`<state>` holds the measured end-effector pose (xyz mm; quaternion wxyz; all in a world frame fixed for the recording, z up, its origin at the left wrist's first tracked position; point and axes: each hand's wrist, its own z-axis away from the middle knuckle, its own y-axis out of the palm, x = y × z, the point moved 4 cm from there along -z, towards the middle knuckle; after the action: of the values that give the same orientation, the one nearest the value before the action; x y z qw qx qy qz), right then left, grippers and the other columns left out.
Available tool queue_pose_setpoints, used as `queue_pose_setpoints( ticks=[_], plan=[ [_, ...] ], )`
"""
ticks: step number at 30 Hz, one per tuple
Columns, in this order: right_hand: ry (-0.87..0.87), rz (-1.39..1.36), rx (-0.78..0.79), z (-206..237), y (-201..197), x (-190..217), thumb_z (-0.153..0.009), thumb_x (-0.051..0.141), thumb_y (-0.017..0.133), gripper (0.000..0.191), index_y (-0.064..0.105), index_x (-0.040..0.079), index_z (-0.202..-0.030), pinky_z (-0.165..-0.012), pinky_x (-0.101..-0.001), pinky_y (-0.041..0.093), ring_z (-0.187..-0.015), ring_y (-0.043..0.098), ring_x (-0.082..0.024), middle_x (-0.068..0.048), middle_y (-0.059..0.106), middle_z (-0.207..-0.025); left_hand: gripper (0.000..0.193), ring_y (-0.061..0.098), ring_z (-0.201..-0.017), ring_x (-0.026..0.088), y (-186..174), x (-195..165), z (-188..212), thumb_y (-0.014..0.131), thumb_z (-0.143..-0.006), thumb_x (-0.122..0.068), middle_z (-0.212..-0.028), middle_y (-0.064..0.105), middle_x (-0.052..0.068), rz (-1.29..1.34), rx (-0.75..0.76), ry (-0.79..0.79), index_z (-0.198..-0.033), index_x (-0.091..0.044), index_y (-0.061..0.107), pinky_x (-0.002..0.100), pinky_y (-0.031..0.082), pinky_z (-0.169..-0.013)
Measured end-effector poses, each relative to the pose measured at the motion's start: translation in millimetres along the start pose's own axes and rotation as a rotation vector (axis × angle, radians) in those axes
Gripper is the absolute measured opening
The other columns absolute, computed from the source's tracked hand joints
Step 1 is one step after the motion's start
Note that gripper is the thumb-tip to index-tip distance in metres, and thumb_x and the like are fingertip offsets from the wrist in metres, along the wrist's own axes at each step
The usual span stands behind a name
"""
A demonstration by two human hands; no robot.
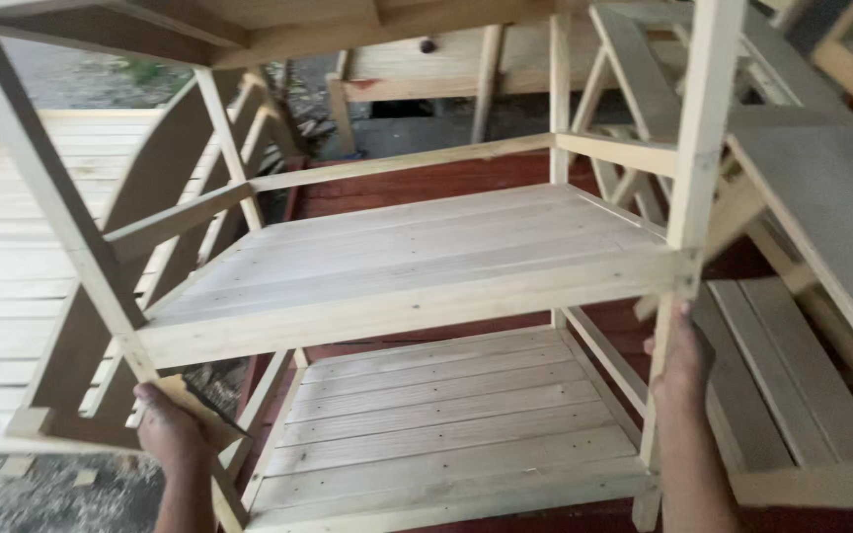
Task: The person sands a wooden shelving unit with sandpaper, smoothing the edges and surfaces of the top and middle shelves. They reposition the unit to access different sides and continue sanding the frame and legs.
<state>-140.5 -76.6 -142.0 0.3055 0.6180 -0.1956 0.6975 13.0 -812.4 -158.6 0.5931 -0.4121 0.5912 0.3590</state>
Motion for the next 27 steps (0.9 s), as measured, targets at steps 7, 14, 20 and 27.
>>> queue_pose_setpoints(
  ticks=[7, 14, 20, 27],
  plan=[
    [-0.081, -0.087, -0.074, 45, -29, 19, -0.105, 0.046, 0.066, 0.047, 0.07, 0.002, -0.12, -0.058, -0.0311, 0.045, -0.062, 0.054, -0.015, -0.007, 0.064, -0.087, 0.072, 0.065, -0.082, 0.025, 28, -18, -24, 0.04, -0.111, -0.064, -0.092, 0.07, 0.014, -0.191, 0.152, 0.023, -0.114, -0.001, 0.074, 0.037, 0.051, -0.073],
    [-0.057, -0.005, -0.264, 106, -86, 16, -0.105, 0.049, 0.063, 0.054, 0.066, -0.002, -0.122, -0.057, -0.0281, 0.048, -0.063, 0.056, -0.014, -0.008, 0.067, -0.087, 0.074, 0.064, -0.082, 0.023, 62, -35, -15, 0.044, -0.109, -0.066, -0.091, 0.07, 0.013, -0.218, 0.301, 0.004, -0.106, 0.002, 0.075, 0.038, 0.05, -0.075],
    [-0.089, 0.045, -0.3, 118, -91, 13, -0.103, 0.052, 0.06, 0.059, 0.066, -0.002, -0.125, -0.054, -0.0279, 0.047, -0.064, 0.057, -0.013, -0.008, 0.064, -0.085, 0.071, 0.067, -0.084, 0.022, 72, -38, -19, 0.044, -0.107, -0.065, -0.093, 0.072, 0.012, -0.212, 0.332, 0.06, -0.109, -0.001, 0.075, 0.037, 0.052, -0.077],
    [-0.159, 0.048, -0.219, 110, -87, 11, -0.098, 0.064, 0.063, 0.072, 0.068, -0.004, -0.123, -0.059, -0.0306, 0.049, -0.065, 0.058, -0.016, -0.01, 0.064, -0.081, 0.074, 0.068, -0.089, 0.027, 74, -47, -26, 0.041, -0.109, -0.067, -0.096, 0.073, 0.015, -0.305, 0.322, 0.098, -0.111, -0.001, 0.075, 0.042, 0.052, -0.082]
  ],
)
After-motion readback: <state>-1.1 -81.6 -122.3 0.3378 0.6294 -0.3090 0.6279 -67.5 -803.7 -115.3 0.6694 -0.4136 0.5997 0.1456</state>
